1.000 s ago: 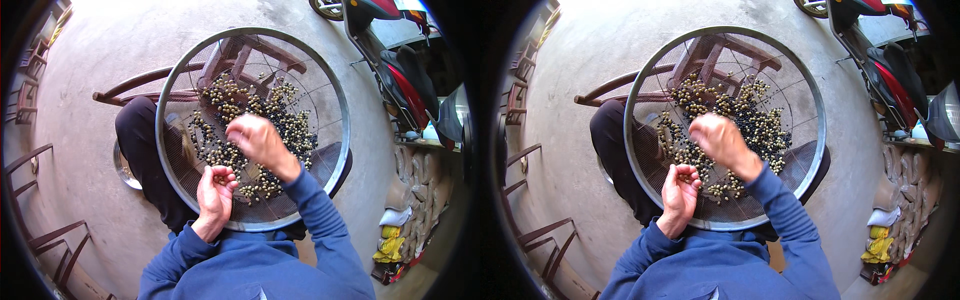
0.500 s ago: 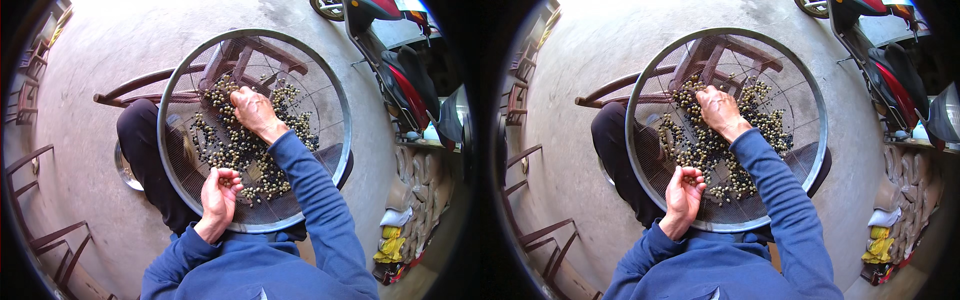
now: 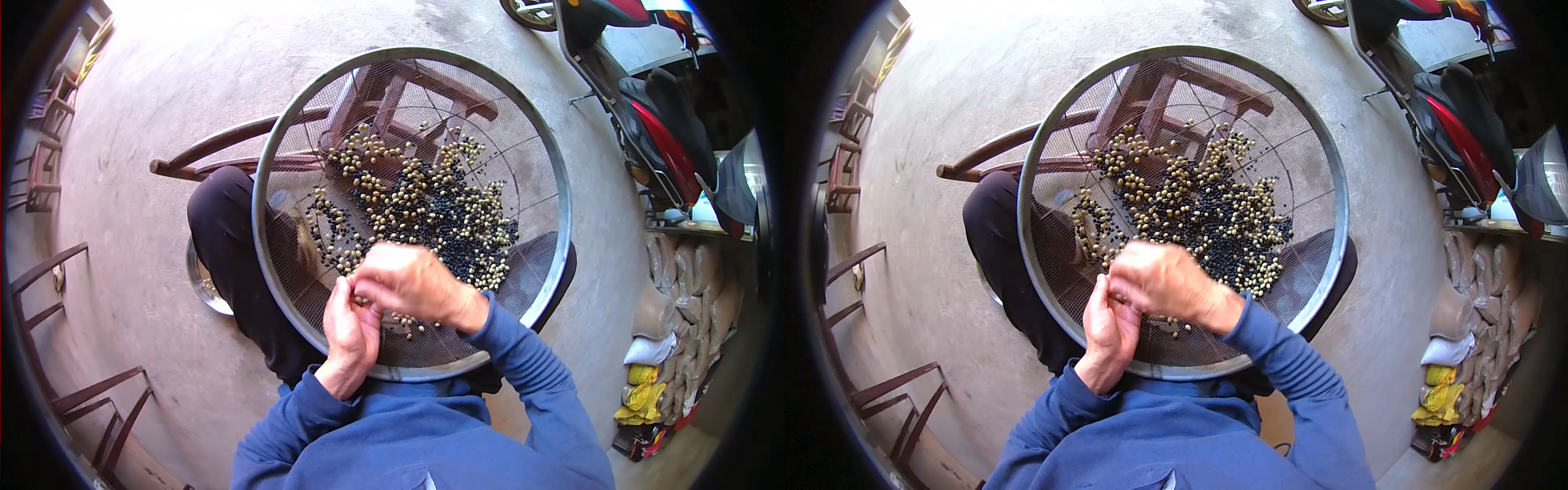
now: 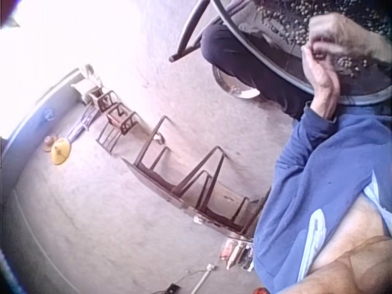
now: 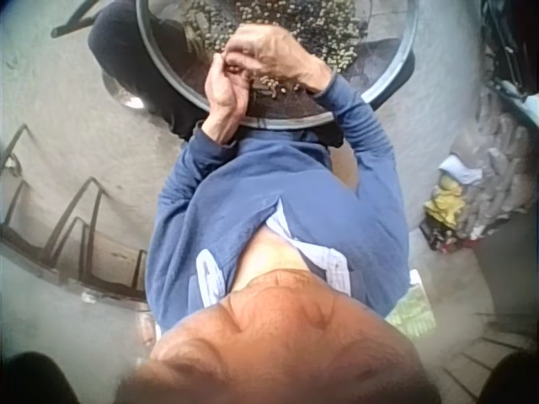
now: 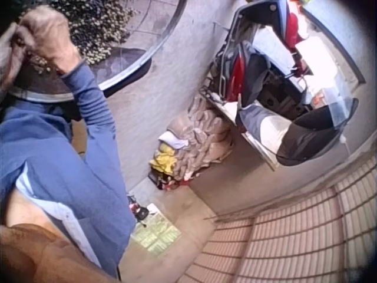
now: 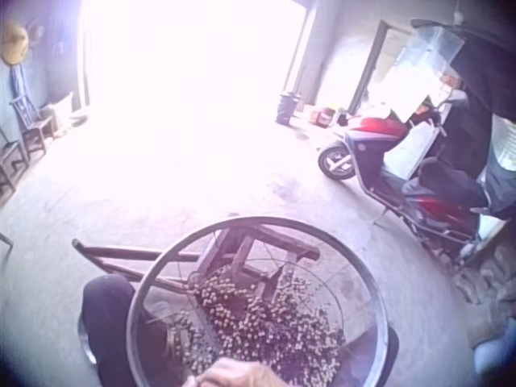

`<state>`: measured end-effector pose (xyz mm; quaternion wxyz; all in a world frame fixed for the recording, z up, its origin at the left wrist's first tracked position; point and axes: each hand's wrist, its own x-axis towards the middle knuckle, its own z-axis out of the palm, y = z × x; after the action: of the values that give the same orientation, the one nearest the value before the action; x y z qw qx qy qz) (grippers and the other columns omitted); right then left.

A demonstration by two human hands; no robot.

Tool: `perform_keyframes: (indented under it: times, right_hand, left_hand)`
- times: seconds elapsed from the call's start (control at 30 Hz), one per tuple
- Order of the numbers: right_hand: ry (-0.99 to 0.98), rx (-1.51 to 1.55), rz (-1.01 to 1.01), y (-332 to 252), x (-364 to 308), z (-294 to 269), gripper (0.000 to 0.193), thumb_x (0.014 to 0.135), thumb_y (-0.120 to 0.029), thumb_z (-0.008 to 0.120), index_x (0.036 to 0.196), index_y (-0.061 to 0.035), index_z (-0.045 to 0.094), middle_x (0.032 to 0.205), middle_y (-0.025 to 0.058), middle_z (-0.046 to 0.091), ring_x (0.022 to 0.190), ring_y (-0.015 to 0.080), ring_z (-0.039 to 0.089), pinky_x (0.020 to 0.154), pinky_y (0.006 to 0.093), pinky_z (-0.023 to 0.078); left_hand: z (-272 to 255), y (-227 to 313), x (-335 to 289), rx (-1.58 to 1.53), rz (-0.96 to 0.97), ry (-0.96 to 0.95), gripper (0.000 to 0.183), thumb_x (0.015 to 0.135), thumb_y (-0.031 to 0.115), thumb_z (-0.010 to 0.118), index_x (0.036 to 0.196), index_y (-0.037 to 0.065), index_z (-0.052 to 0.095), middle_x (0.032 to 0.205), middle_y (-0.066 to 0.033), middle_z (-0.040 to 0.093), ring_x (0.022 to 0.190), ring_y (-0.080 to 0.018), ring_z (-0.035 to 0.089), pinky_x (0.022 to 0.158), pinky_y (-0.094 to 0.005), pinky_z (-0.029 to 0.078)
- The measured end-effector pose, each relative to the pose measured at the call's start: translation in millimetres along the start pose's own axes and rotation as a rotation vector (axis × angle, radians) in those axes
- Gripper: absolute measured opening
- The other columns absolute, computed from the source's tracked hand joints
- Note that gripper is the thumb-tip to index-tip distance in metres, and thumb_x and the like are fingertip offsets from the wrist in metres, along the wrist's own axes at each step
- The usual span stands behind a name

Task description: Sorting and cleaning small seeds or berries on a circular metal sieve.

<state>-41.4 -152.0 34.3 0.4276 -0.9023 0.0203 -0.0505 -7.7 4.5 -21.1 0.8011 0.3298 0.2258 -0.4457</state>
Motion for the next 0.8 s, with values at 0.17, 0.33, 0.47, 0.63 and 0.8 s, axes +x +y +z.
perform_keyframes:
  times: [0.17,0.33,0.47,0.63,0.8]
  right_hand:
    - [0.329,-0.397,0.118,70.0,59.4,-39.0,0.027,0.091,-0.019,0.072,0.115,-0.0068,0.07,0.111,0.0146,0.07,0.1,0.0304,0.069,0.083,0.0412,0.058]
    - [0.097,-0.68,0.16,95.4,98.9,-31.1,0.063,0.091,-0.041,0.072,0.147,-0.0173,0.052,0.158,0.0215,0.039,0.143,0.0429,0.039,0.116,0.0571,0.036]
    - [-0.011,-0.675,0.106,89.9,78.6,-10.0,0.071,0.091,-0.048,0.07,0.151,-0.0181,0.047,0.162,0.0202,0.032,0.149,0.0431,0.029,0.119,0.0622,0.028]
    - [-0.065,-0.696,0.136,69.3,-11.8,-19.4,0.069,0.088,-0.047,0.073,0.147,-0.0171,0.053,0.159,0.0186,0.037,0.146,0.0427,0.034,0.118,0.0623,0.028]
    - [-0.202,-0.689,0.27,38.6,-86.4,-31.2,0.065,0.089,-0.045,0.073,0.145,-0.0178,0.055,0.159,0.0184,0.038,0.145,0.0467,0.034,0.117,0.0657,0.027]
  left_hand:
    - [6.4,7.1,-5.7,0.042,-0.084,0.027,0.04,0.111,0.039,0.045,0.102,0.003,0.062,0.096,-0.0103,0.066,0.085,-0.0199,0.063,0.075,-0.0346,0.056]
    - [7.3,5.8,-6.7,0.031,-0.096,0.0,0.041,0.111,0.039,0.046,0.102,0.003,0.062,0.096,-0.0104,0.066,0.085,-0.0199,0.063,0.076,-0.0349,0.056]
    - [3.9,8.4,-6.9,0.016,-0.094,0.0,0.04,0.111,0.039,0.046,0.102,0.003,0.062,0.096,-0.0104,0.066,0.084,-0.0199,0.063,0.076,-0.0348,0.056]
    - [5.9,7.3,-6.9,0.024,-0.117,-0.001,0.04,0.111,0.039,0.046,0.102,0.003,0.062,0.096,-0.0104,0.066,0.083,-0.0198,0.063,0.076,-0.0339,0.056]
    - [11.5,8.6,-7.9,0.049,-0.139,0.009,0.035,0.11,0.037,0.049,0.099,0.006,0.062,0.094,-0.0082,0.064,0.084,-0.0192,0.061,0.075,-0.0329,0.054]
